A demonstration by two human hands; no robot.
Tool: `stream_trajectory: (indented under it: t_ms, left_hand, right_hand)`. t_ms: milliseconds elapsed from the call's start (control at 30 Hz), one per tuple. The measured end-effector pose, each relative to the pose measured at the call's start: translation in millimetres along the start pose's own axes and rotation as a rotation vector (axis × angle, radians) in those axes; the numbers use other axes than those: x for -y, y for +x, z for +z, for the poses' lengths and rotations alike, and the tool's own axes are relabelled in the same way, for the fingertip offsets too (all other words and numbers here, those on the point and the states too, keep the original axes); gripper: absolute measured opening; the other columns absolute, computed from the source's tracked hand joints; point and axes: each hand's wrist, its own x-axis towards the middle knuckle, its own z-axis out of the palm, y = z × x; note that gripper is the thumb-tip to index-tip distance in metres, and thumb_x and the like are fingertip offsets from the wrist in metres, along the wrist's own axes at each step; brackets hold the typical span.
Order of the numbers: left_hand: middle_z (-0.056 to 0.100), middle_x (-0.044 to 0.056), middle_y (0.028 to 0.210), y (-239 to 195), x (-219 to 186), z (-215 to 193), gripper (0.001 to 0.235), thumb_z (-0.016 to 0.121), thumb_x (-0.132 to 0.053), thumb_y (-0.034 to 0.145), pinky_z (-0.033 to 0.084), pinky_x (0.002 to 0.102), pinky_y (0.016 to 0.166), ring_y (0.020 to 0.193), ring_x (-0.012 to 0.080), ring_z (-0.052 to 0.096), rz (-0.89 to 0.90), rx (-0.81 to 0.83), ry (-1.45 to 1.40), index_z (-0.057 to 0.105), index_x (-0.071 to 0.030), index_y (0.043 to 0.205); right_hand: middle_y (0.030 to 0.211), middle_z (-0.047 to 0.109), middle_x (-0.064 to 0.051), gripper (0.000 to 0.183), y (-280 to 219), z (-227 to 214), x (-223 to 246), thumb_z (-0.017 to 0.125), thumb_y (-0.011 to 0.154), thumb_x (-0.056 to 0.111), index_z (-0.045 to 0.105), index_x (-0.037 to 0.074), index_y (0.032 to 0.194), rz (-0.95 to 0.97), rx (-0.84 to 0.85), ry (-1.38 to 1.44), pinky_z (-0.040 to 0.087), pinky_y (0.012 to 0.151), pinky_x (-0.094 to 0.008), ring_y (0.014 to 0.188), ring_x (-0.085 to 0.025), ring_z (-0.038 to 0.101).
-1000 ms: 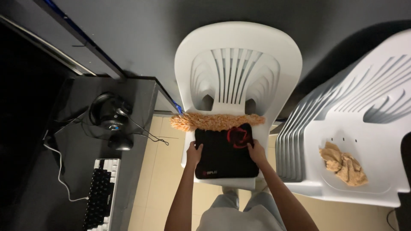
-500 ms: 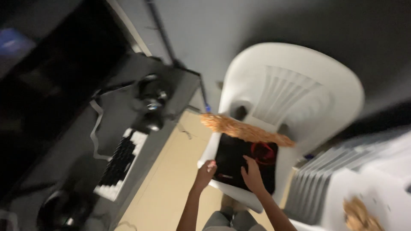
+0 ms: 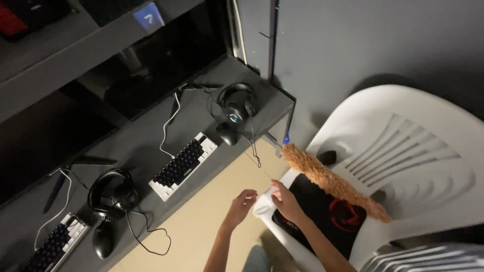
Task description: The person sprays a cloth with liquid from a bottle and wipes several black mousepads placed on white plastic chairs. The person then picks up a mousepad and places it on a desk next to a keyboard and monitor.
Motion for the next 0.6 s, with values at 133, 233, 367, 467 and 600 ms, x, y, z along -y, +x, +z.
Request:
stream_trajectory:
  t_ms: [133, 233, 367, 467, 600]
  left_hand:
    - [0.076, 0.005, 0.116, 55.1, -9.7, -30.6, 0.030, 0.065, -0.020, 0.099, 0.060, 0.033, 0.084, 0.100, 0.0180, 0.075, 0.063, -0.031, 0.013, 0.064, -0.006, 0.125]
    - [0.073, 0.007, 0.119, 128.8, 10.7, -52.2, 0.035, 0.067, -0.018, 0.098, 0.060, 0.034, 0.085, 0.104, 0.0202, 0.074, 0.171, -0.077, 0.014, 0.059, -0.005, 0.130]
    - [0.072, 0.014, 0.123, 244.2, 34.8, -74.0, 0.055, 0.071, -0.020, 0.096, 0.058, 0.038, 0.087, 0.106, 0.0265, 0.073, 0.205, -0.204, 0.118, 0.048, -0.007, 0.144]
    - [0.059, 0.021, 0.137, 323.4, 50.0, -88.4, 0.074, 0.075, -0.020, 0.092, 0.055, 0.043, 0.093, 0.117, 0.0337, 0.066, 0.152, -0.250, 0.058, 0.033, -0.008, 0.152]
    - [0.037, 0.027, 0.156, 378.8, 26.1, -106.9, 0.103, 0.083, -0.018, 0.084, 0.044, 0.049, 0.110, 0.139, 0.0432, 0.045, 0.143, -0.321, 0.108, 0.015, -0.012, 0.161]
  right_hand:
    - [0.132, 0.063, -0.012, 0.063, 82.3, 1.1, -10.9, 0.066, 0.094, 0.011, 0.040, 0.012, 0.151, -0.095, -0.010, 0.156, 0.059, 0.085, -0.036, 0.106, -0.024, 0.072]
    - [0.132, 0.064, -0.011, 0.063, 171.1, -1.1, -30.7, 0.070, 0.093, 0.010, 0.040, 0.015, 0.149, -0.142, -0.108, 0.008, 0.061, 0.085, -0.032, 0.112, -0.021, 0.072]
    - [0.141, 0.055, -0.019, 0.076, 294.0, -2.2, -59.1, 0.075, 0.088, 0.008, 0.037, 0.013, 0.154, -0.170, -0.251, -0.059, 0.058, 0.089, -0.038, 0.120, -0.031, 0.062]
    - [0.145, 0.048, -0.026, 0.090, 372.7, -7.3, -65.4, 0.079, 0.079, 0.007, 0.031, 0.006, 0.156, -0.249, -0.378, -0.136, 0.050, 0.099, -0.048, 0.126, -0.042, 0.054]
    - [0.143, 0.044, -0.029, 0.101, 436.7, -15.6, -28.4, 0.083, 0.076, 0.010, 0.025, -0.002, 0.157, -0.489, -0.460, -0.149, 0.037, 0.112, -0.052, 0.131, -0.049, 0.046]
